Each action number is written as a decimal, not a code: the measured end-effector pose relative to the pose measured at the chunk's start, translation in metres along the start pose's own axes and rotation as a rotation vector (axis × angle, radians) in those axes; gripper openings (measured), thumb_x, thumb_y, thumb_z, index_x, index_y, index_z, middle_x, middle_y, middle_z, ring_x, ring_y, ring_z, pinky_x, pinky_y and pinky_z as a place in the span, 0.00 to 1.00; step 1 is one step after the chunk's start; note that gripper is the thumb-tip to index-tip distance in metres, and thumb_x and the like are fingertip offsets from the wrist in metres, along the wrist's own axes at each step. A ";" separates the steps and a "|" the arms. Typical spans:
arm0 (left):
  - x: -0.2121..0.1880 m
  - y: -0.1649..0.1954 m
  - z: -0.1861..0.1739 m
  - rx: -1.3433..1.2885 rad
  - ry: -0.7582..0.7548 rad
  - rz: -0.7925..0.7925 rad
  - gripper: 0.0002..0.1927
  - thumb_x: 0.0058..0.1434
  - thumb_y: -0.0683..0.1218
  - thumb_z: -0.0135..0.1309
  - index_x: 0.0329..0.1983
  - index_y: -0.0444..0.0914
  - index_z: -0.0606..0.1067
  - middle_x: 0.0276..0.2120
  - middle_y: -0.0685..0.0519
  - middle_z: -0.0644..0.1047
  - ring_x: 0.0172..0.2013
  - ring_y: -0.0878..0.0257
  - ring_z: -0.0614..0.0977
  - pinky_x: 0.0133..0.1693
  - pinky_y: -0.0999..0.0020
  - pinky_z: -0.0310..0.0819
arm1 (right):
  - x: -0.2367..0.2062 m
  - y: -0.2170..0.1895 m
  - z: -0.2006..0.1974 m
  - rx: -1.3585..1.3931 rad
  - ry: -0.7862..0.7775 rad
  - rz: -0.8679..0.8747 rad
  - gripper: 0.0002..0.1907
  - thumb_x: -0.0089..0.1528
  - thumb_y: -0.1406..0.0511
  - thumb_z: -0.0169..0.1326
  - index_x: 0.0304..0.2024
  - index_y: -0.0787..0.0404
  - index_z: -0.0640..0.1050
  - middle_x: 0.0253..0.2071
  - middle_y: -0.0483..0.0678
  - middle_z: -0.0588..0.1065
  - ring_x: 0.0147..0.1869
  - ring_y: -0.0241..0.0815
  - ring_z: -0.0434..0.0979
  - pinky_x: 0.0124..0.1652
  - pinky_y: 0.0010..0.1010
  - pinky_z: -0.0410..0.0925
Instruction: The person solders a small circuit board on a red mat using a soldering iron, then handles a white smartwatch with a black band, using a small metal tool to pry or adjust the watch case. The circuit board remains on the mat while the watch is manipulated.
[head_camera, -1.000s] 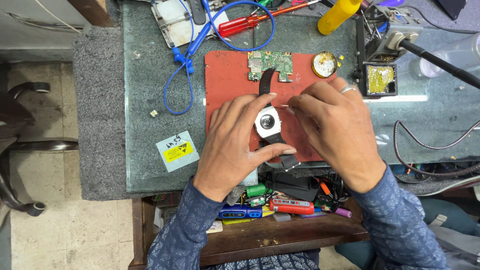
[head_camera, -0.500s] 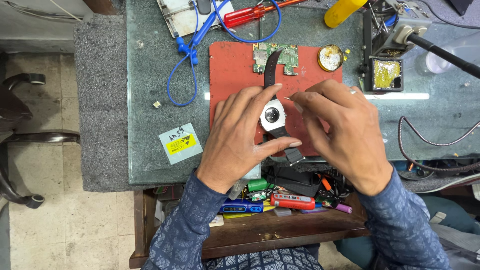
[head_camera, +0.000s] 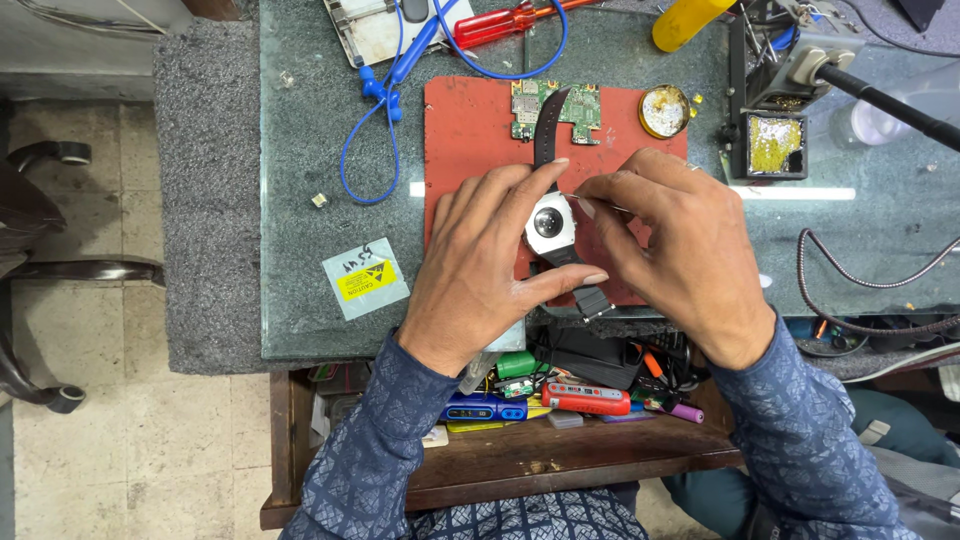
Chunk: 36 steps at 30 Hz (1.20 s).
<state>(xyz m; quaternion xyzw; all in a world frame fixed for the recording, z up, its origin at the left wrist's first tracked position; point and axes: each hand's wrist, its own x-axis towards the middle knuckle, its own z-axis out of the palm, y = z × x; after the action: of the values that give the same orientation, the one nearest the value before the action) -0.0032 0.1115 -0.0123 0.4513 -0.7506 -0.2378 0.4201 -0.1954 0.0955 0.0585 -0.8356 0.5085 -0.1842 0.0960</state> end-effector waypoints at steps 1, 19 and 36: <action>0.000 0.000 0.000 0.000 0.001 0.001 0.46 0.52 0.66 0.68 0.68 0.39 0.68 0.56 0.49 0.73 0.58 0.51 0.75 0.59 0.55 0.66 | 0.000 -0.001 0.000 0.009 -0.009 0.014 0.08 0.61 0.69 0.61 0.43 0.60 0.83 0.36 0.50 0.76 0.36 0.50 0.78 0.37 0.38 0.69; -0.002 -0.002 0.001 0.011 0.005 0.007 0.47 0.53 0.67 0.67 0.69 0.37 0.68 0.56 0.48 0.73 0.57 0.52 0.75 0.59 0.55 0.66 | 0.019 0.000 -0.010 -0.065 -0.149 -0.073 0.07 0.59 0.70 0.59 0.40 0.62 0.82 0.34 0.52 0.75 0.38 0.56 0.77 0.37 0.44 0.68; 0.000 -0.002 0.000 0.006 0.014 0.009 0.46 0.53 0.65 0.68 0.67 0.36 0.69 0.55 0.47 0.73 0.57 0.51 0.75 0.58 0.56 0.66 | 0.053 0.017 -0.024 -0.339 -0.333 -0.519 0.16 0.53 0.67 0.56 0.44 0.59 0.82 0.37 0.47 0.75 0.42 0.50 0.77 0.39 0.41 0.69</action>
<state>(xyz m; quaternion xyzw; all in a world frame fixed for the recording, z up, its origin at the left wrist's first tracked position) -0.0020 0.1106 -0.0134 0.4509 -0.7504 -0.2304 0.4250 -0.1966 0.0412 0.0860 -0.9596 0.2801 0.0232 -0.0126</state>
